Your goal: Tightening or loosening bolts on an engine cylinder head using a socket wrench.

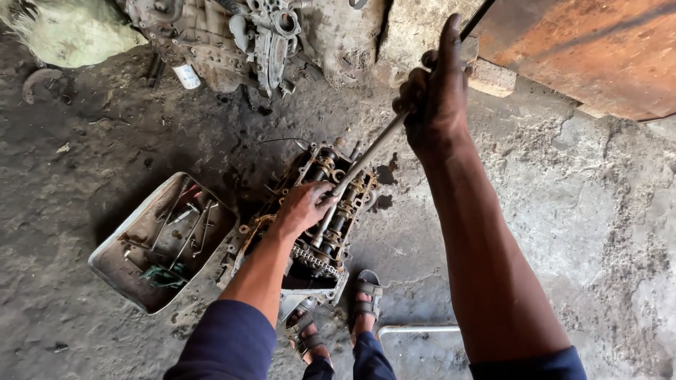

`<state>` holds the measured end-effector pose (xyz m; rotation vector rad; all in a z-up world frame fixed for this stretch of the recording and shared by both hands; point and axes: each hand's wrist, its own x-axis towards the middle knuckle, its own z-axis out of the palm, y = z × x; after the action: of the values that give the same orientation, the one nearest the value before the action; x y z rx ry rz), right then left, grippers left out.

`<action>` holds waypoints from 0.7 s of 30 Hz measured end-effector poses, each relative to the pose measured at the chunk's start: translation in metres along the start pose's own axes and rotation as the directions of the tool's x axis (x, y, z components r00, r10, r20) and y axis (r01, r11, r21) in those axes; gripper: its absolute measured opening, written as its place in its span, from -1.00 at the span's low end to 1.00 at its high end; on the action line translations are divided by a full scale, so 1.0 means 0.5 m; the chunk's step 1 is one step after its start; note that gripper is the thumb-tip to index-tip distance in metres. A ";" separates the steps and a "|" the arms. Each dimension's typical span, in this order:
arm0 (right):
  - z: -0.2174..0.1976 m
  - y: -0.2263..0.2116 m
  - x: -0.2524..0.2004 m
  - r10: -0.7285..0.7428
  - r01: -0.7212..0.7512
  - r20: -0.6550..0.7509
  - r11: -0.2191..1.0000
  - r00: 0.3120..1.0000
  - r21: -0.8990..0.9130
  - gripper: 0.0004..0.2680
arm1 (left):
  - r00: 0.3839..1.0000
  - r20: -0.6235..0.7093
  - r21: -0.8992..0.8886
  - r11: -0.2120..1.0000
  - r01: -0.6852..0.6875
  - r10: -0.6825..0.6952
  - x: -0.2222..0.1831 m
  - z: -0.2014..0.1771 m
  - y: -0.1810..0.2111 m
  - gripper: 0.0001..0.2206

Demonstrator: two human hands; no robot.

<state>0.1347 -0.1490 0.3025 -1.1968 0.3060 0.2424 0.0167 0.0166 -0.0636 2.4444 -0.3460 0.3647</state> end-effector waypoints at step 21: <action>-0.027 -0.033 -0.101 -0.180 0.186 -0.056 0.867 0.982 0.462 -0.72 | 0.922 0.360 -0.223 0.946 0.233 -0.142 -0.029 -0.196 0.153 -0.74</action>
<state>0.0921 -0.1685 0.3305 -0.7411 0.2400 -0.0091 -0.0394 0.0221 0.0482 2.2462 -0.2778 -0.1834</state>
